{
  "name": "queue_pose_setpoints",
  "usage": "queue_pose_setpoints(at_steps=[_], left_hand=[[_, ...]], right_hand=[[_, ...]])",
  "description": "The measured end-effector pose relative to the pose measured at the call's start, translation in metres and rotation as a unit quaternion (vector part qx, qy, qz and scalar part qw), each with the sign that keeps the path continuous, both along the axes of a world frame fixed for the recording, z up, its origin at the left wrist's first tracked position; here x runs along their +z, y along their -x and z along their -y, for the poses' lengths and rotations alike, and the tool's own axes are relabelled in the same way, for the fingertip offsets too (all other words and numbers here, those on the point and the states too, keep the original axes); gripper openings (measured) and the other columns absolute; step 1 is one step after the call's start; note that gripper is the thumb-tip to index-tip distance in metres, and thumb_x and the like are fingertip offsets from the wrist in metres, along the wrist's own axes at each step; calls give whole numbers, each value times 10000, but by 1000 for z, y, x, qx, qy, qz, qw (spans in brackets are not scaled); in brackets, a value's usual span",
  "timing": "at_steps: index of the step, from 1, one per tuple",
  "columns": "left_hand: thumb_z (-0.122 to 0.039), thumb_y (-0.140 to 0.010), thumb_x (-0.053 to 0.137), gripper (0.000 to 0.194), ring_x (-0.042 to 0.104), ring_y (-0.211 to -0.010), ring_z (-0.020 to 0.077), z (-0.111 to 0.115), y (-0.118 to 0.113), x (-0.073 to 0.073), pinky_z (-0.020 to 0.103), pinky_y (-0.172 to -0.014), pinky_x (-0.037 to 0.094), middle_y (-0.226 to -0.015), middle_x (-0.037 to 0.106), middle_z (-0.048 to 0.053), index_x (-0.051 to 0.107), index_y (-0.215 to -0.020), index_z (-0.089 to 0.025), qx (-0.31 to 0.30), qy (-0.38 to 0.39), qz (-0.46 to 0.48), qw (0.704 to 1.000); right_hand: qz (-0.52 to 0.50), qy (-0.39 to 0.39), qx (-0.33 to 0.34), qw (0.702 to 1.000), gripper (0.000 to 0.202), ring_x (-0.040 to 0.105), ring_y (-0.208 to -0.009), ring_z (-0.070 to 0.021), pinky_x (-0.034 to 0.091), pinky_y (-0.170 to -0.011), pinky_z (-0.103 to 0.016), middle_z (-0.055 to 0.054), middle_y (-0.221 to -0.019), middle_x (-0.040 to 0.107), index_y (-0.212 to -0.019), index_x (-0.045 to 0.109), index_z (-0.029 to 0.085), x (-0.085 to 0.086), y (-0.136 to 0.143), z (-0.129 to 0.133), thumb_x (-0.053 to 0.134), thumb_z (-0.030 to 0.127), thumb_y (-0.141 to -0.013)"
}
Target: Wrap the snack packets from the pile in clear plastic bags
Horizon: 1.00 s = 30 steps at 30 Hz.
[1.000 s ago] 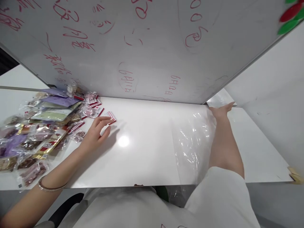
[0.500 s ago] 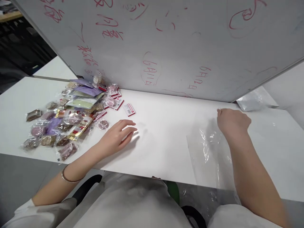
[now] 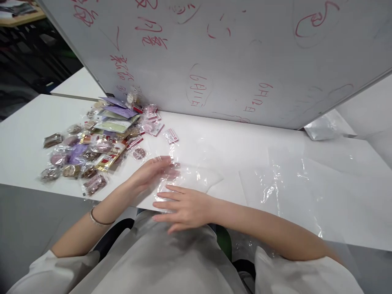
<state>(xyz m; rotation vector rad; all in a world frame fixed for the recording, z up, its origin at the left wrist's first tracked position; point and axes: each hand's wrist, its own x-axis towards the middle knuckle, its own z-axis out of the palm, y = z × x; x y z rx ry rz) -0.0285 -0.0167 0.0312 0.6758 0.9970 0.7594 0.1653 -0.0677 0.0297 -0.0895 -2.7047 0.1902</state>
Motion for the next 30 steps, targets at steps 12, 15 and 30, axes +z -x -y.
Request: queue_pose_setpoints(at_steps=[12, 15, 30], left_hand=[[-488, -961, 538, 343, 365, -1453, 233, -22, 18, 26, 436, -1211, 251, -1522, 485, 4, 709, -1193, -304, -173, -359, -218, 891], [-524, -991, 437, 441, 469, -1380, 249, -35, 16, 26, 450, -1157, 352, -1448, 565, 71, 706, -1188, -237, -120, -323, -195, 918], [-20, -849, 407, 539, 245, -1491, 332, -109, 5, -10, 585, -1208, 68, -1388, 583, 104, 579, -1340, -163, -288, -579, -597, 475]], right_hand=[[-121, 605, -472, 630, 428, 710, -937, -235, 498, -979, -406, -73, -982, 737, -979, 707, 209, 24, -110, -96, 684, 598, -801], [-148, 628, -438, 625, 387, 661, -610, -136, 545, -732, -301, 20, -679, 637, -772, 608, 205, 30, -107, -82, 767, 556, -743], [-86, 650, -546, 522, 282, 485, -518, -95, 438, -483, -231, 14, -601, 530, -706, 538, 198, 3, -142, -107, 749, 365, -791]])
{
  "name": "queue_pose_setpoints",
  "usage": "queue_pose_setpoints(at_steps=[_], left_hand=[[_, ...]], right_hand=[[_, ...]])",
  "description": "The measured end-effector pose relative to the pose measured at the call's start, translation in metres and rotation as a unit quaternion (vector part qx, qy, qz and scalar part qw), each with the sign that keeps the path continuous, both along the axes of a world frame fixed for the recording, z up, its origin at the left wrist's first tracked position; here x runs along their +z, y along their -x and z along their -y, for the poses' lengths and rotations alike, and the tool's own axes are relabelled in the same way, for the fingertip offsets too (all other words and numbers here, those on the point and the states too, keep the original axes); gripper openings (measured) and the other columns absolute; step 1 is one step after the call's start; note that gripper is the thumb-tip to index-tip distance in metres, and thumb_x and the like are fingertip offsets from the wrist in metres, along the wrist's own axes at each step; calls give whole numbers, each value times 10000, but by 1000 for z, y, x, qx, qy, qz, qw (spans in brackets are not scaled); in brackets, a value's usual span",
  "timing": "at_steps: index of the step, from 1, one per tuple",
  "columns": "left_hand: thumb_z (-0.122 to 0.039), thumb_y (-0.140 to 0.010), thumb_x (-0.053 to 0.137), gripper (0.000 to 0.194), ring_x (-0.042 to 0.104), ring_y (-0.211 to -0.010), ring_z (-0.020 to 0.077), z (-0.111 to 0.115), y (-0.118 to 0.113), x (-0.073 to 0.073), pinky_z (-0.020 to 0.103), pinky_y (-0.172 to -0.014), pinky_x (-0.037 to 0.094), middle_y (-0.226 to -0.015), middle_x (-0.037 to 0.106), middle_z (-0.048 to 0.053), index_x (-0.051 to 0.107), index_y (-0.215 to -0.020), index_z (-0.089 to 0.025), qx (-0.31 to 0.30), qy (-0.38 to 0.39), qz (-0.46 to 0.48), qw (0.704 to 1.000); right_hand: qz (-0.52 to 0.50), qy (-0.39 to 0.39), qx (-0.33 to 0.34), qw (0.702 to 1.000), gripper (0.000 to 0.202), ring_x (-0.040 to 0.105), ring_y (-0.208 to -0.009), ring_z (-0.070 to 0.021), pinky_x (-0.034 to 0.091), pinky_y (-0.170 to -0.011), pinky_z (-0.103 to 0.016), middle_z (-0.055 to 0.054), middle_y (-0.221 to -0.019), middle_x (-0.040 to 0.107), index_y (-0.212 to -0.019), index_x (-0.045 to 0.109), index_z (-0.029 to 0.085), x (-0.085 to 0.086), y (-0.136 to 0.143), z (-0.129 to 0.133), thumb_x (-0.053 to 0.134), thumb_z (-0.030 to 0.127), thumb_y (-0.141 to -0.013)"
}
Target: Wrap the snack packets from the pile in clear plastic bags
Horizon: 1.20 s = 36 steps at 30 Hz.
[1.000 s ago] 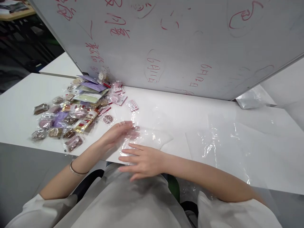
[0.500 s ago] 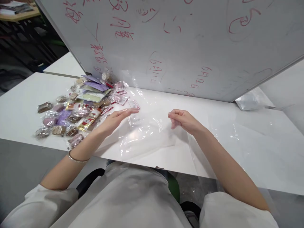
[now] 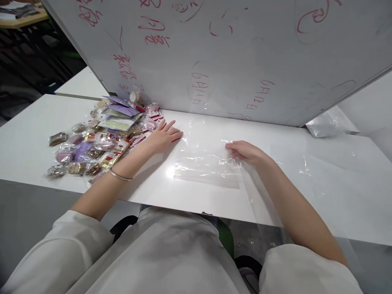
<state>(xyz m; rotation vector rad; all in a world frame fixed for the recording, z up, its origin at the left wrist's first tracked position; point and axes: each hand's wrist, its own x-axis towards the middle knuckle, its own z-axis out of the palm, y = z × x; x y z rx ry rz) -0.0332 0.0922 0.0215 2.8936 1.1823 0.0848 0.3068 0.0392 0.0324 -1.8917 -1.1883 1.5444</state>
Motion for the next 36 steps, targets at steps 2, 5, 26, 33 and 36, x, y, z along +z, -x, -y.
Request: queue_pose_setpoints(at_steps=[2, 5, 26, 33, 36], left_hand=[[-39, -813, 482, 420, 389, -1398, 335, -9, 0, 2, 586, -1194, 94, -1191, 662, 116, 671, -1171, -151, 16, 11, 6, 1000], [-144, -777, 615, 180, 573, -1142, 322, -10, 6, 14, 533, -1123, 278, -980, 648, 122, 712, -928, -132, 58, 80, 20, 995], [-326, -872, 592, 406, 588, -957, 210, 66, 17, 83, 339, -870, 487, -1124, 560, 93, 601, -1237, -147, 49, 57, 214, 974], [-338, -880, 609, 449, 599, -947, 198, 85, 25, 102, 350, -886, 495, -1166, 553, 81, 569, -1314, -232, -16, 117, 236, 964], [-279, -871, 604, 460, 618, -869, 187, 94, 1, 65, 301, -788, 505, -1131, 595, 91, 575, -1324, -201, -143, 234, 168, 947]], right_hand=[[-58, 9, -22, 998, 257, 550, -575, -132, 488, -505, -261, -15, -650, 572, -729, 574, 206, -1, 2, -5, 769, 371, -759], [-78, -4, -48, 996, 243, 568, -587, -152, 501, -489, -282, -19, -672, 589, -774, 638, 222, -1, 2, -3, 799, 395, -717], [-70, -168, 94, 979, 346, 603, -443, -124, 478, -440, -272, -11, -824, 724, -982, 556, 261, 48, 44, 78, 487, 598, -943], [0, -25, 48, 999, 381, 300, -340, -86, 199, -348, -241, 79, -522, 419, -1099, 587, 260, 11, 50, 73, 546, 583, -901], [113, -80, 58, 989, 429, 477, -432, -168, 396, -456, -313, 29, -545, 526, -1160, 572, 238, -6, 55, 76, 441, 586, -946]])
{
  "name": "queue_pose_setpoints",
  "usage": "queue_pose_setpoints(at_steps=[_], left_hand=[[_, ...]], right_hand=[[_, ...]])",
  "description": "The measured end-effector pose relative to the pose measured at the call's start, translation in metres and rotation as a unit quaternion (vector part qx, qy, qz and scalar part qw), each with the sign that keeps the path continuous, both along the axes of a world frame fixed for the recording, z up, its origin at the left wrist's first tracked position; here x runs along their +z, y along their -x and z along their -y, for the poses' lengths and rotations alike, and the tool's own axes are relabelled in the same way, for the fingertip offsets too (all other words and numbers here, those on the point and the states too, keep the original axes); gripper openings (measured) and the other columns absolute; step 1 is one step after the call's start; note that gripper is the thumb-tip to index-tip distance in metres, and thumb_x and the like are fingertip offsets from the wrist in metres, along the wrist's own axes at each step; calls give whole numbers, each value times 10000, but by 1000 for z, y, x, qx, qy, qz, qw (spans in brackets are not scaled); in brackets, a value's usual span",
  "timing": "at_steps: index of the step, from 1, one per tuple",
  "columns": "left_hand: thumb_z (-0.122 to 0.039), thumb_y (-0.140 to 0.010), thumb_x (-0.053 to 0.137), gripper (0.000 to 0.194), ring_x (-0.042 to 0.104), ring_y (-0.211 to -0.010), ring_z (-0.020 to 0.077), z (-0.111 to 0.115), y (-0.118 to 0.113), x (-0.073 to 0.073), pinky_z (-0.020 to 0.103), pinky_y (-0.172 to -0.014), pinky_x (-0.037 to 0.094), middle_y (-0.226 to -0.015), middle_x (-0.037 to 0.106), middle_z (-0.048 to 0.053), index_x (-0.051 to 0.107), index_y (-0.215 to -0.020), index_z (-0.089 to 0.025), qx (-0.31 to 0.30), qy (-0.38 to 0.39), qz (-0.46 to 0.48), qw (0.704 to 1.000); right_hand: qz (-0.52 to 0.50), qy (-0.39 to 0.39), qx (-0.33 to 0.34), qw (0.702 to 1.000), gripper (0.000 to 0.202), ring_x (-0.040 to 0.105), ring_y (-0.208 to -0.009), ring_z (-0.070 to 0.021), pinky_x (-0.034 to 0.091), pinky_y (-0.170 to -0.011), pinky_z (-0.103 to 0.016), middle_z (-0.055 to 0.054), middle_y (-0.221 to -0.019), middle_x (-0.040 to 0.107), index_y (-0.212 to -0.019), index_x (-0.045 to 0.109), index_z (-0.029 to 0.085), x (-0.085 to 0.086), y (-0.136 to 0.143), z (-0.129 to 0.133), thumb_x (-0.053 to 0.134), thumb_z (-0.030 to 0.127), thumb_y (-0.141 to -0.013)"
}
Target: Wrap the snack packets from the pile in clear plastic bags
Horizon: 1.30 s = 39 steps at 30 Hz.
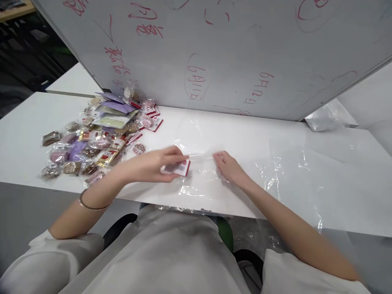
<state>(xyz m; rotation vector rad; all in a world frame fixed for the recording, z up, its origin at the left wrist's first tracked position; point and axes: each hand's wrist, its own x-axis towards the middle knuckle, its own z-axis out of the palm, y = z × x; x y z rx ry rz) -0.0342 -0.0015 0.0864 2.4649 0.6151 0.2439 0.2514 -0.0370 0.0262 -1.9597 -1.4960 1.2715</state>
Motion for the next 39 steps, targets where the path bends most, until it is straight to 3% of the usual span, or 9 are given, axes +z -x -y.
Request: queue_pose_setpoints(at_steps=[5, 8, 11, 13, 15, 18, 24, 32, 39], left_hand=[[-262, -912, 603, 364, 601, -994, 291, 20, -36, -63, 390, -867, 483, -1065, 633, 164, 606, -1233, -90, -4, -136, -64, 989], [-352, -960, 564, 429, 574, -1091, 321, 34, -25, -61, 430, -922, 460, -1137, 631, 186, 556, -1304, -97, 57, -199, -65, 976], [-434, -1009, 432, 418, 602, -987, 294, 53, 16, -40, 417, -836, 480, -1128, 636, 174, 572, -1278, -146, 186, -214, -84, 955], [-478, -1011, 373, 451, 608, -886, 294, 69, 51, -29, 398, -729, 483, -1052, 631, 188, 608, -1176, -130, 358, -237, -157, 889], [-591, -974, 370, 587, 606, -871, 332, 85, 83, -29, 382, -641, 469, -1010, 606, 212, 572, -1205, -91, 530, -255, -246, 771], [-647, -946, 356, 687, 603, -861, 361, 101, 111, -46, 355, -575, 450, -951, 598, 217, 539, -1224, -46, 575, -232, -321, 716], [-407, -993, 371, 369, 602, -831, 293, 99, 105, -73, 331, -581, 456, -899, 584, 152, 579, -1041, -106, 503, -225, -285, 784], [-425, -944, 569, 281, 591, -823, 228, 80, 23, -45, 340, -706, 496, -897, 592, 79, 556, -1062, -171, 271, -157, 12, 950], [-321, -1013, 477, 344, 607, -1032, 248, 59, -19, -61, 387, -836, 537, -1100, 616, 126, 481, -1320, -164, 88, -66, 72, 991]], right_hand=[[263, -153, 9, 953, 606, 673, -933, -381, 506, -824, -547, -172, -960, 702, -1442, 419, 134, -2, 12, 10, 468, 471, -941], [313, -337, 85, 884, 681, 423, -1367, -440, 359, -1059, -659, -242, -1462, 466, -1545, 275, 161, 2, 22, 21, 506, 389, -947], [245, -425, 289, 822, 612, 241, -1493, -371, 256, -1161, -647, -162, -1604, 302, -1535, 316, 259, -4, 36, 34, 507, 392, -969], [209, -416, 393, 793, 548, 220, -1501, -376, 224, -1166, -675, -134, -1605, 316, -1485, 419, 297, -14, 46, 40, 523, 436, -965], [204, -391, 422, 792, 510, 202, -1503, -390, 224, -1149, -705, -115, -1608, 320, -1458, 471, 318, -26, 54, 42, 516, 457, -969], [214, -360, 391, 819, 468, 229, -1497, -380, 266, -1132, -705, -97, -1600, 343, -1468, 466, 339, -40, 61, 37, 454, 396, -1004], [205, -364, 351, 838, 440, 366, -1449, -322, 365, -1126, -618, -110, -1523, 463, -1424, 522, 287, -43, 61, 25, 369, 212, -1018], [110, -484, 332, 802, 799, 449, -1393, -292, 481, -1075, -523, -151, -1465, 495, -1598, 129, 287, -16, 56, 45, 597, 343, -953], [228, -454, 270, 818, 494, 660, -956, -203, 594, -769, -332, -102, -1107, 632, -1454, 493, 316, -26, 19, 55, 420, 138, -999]])
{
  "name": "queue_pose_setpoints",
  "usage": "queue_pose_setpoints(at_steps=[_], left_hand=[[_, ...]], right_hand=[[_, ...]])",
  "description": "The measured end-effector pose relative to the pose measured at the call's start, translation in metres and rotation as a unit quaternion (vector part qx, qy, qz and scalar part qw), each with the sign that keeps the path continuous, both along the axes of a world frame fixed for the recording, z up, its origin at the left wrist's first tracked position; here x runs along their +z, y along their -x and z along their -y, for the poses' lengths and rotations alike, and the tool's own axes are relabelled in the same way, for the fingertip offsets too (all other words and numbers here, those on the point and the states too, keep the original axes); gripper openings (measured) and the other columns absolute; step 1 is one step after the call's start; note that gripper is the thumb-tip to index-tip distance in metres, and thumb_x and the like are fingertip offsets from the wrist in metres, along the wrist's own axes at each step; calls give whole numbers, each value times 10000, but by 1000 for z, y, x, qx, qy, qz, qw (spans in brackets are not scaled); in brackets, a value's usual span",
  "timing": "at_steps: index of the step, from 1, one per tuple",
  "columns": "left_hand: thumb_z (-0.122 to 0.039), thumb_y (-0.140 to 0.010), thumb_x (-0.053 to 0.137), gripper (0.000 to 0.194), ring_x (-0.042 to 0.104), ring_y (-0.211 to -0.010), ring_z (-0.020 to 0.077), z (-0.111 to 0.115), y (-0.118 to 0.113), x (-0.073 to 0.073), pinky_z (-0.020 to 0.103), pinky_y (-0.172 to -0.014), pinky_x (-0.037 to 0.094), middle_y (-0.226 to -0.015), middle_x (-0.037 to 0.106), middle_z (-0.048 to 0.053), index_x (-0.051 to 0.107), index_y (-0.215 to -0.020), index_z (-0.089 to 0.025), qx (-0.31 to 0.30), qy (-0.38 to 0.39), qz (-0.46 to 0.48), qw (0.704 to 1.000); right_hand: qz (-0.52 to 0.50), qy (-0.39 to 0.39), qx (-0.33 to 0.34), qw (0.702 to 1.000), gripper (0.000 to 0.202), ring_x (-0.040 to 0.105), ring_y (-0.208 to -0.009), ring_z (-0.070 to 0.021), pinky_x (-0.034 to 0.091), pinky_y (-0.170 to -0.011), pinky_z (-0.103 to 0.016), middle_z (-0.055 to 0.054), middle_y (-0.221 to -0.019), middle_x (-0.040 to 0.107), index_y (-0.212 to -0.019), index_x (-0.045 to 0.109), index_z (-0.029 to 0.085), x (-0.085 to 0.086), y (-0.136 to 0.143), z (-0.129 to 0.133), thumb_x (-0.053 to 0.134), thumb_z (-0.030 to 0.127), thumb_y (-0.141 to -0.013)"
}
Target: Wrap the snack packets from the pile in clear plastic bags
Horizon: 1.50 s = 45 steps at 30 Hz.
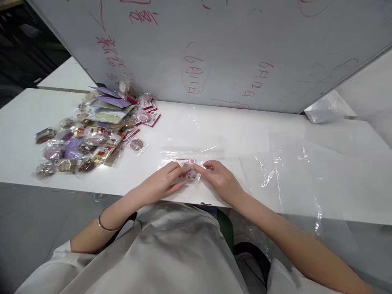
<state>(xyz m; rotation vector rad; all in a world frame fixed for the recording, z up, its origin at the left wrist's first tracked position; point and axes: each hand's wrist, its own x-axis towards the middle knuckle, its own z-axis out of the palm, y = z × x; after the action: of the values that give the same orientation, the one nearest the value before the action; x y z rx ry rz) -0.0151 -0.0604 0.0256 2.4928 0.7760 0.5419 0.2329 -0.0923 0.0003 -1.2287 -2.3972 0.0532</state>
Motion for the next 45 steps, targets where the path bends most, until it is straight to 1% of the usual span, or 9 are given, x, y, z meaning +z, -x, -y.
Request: queue_pose_setpoints(at_steps=[9, 12, 15, 20, 25, 31, 36, 41, 45], left_hand=[[-632, -855, 631, 906, 242, -1498, 376, -8, 62, -6, 596, -1207, 237, -1623, 265, 168, 250, -1568, -222, -65, -6, -108, 992], [-557, -910, 604, 760, 236, -1506, 342, -8, 70, -6, 574, -1225, 214, -1635, 249, 111, 323, -1548, -256, -79, 12, -134, 988], [-384, -996, 518, 496, 272, -1500, 296, -8, 70, -9, 530, -1222, 271, -1613, 315, 63, 458, -1478, -282, -85, 20, -129, 988], [-267, -1032, 430, 327, 505, -1364, 235, -10, 66, -13, 458, -1149, 409, -1418, 593, 57, 655, -1268, -250, -41, 54, -42, 997], [-347, -1037, 400, 325, 678, -1031, 200, 1, 50, -9, 349, -893, 520, -1074, 745, 50, 694, -1005, -212, 149, 153, 43, 976], [-238, -973, 412, 321, 523, -614, 170, 4, 21, -14, 301, -602, 395, -627, 544, 6, 481, -661, -212, 312, 66, -61, 946], [-126, -904, 468, 168, 583, -853, 279, -3, 10, -32, 395, -735, 459, -836, 622, 129, 605, -812, -159, 341, -123, -138, 922], [-96, -962, 420, 438, 558, -1221, 266, -8, 22, -35, 435, -996, 469, -1285, 607, 143, 483, -1383, -200, 71, -210, -78, 972], [-211, -970, 428, 488, 535, -1308, 263, -6, 33, -22, 417, -1061, 484, -1415, 553, 164, 408, -1453, -144, -42, -112, -79, 990]], right_hand=[[63, -52, 21, 996, 449, 613, -1172, -305, 562, -906, -462, -187, -1313, 608, -1396, 536, 187, 3, -32, -7, 490, 125, -954], [33, 26, 143, 989, 640, 410, -1411, -351, 481, -1052, -545, -226, -1501, 448, -1498, 377, 121, 10, -20, 6, 569, 363, -938], [17, 37, 192, 980, 628, 263, -1493, -337, 427, -1115, -552, -235, -1569, 348, -1489, 370, 87, 5, -12, 12, 576, 285, -930], [-61, 12, 174, 983, 330, 438, -1413, -240, 500, -1081, -444, -128, -1476, 524, -1253, 618, 182, -1, -16, 7, 519, 104, -948], [-159, 224, 69, 959, 221, 686, -1115, -230, 590, -912, -400, -72, -1244, 706, -1013, 703, 229, 15, -16, 2, 491, 293, -997], [-252, 478, -183, 822, 439, 664, -572, -173, 528, -572, -304, -40, -680, 705, -681, 527, 211, 22, -5, -24, 562, 590, -900], [-130, 378, -242, 884, 490, 525, -479, -152, 412, -545, -302, 20, -485, 521, -602, 410, 225, 19, 9, -34, 530, 590, -907], [-66, 100, -208, 971, 190, 668, -905, -266, 536, -743, -409, -125, -1040, 692, -999, 620, 187, -2, 13, -26, 552, 349, -925], [-42, 37, 66, 996, 378, 565, -1275, -244, 508, -1023, -453, -119, -1350, 615, -1330, 564, 224, -8, 0, -19, 432, 191, -978]])
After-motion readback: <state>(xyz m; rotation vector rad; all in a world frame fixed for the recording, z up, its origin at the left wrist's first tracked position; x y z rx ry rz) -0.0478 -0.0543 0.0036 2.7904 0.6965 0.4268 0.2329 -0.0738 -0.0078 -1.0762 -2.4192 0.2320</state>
